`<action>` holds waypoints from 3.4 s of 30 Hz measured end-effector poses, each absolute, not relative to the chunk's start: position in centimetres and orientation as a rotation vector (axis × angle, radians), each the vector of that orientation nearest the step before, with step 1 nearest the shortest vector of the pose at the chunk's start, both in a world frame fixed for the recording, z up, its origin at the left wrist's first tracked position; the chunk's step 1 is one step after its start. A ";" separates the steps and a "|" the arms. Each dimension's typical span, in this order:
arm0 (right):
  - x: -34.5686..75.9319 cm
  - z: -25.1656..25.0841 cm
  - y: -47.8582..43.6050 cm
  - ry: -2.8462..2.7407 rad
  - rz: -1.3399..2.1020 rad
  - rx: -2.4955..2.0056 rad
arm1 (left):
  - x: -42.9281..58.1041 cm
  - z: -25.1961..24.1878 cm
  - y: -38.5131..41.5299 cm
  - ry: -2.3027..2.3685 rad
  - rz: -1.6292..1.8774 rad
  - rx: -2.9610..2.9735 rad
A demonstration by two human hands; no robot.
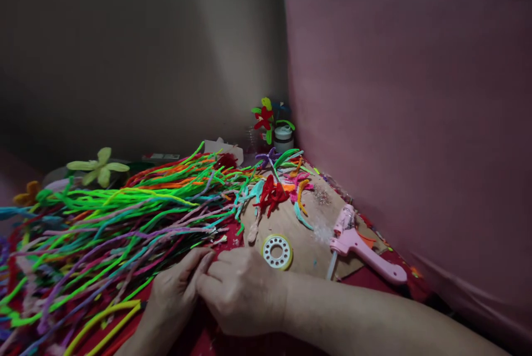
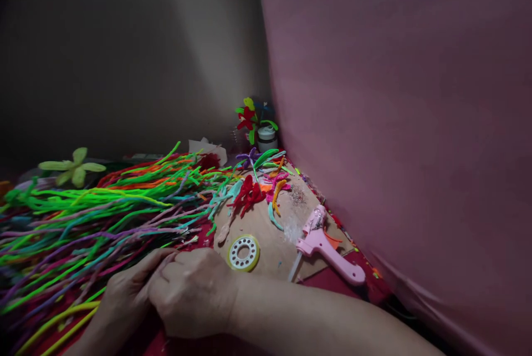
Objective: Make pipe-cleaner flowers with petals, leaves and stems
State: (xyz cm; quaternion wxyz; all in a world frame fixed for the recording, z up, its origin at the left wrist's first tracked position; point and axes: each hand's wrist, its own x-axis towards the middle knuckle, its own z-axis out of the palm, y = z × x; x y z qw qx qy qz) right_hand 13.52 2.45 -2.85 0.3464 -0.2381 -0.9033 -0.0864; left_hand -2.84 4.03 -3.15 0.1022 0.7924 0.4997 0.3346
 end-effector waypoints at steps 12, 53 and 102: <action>14.0 -3.5 2.0 -2.242 -0.141 -0.554 | -1.1 -3.1 3.5 1.586 0.947 2.155; 14.2 -4.0 1.4 -2.351 0.030 -0.636 | -7.1 -1.5 5.7 1.652 0.049 2.936; 14.6 -2.0 2.6 -0.905 2.113 -0.478 | -0.6 0.8 3.0 0.814 0.805 0.960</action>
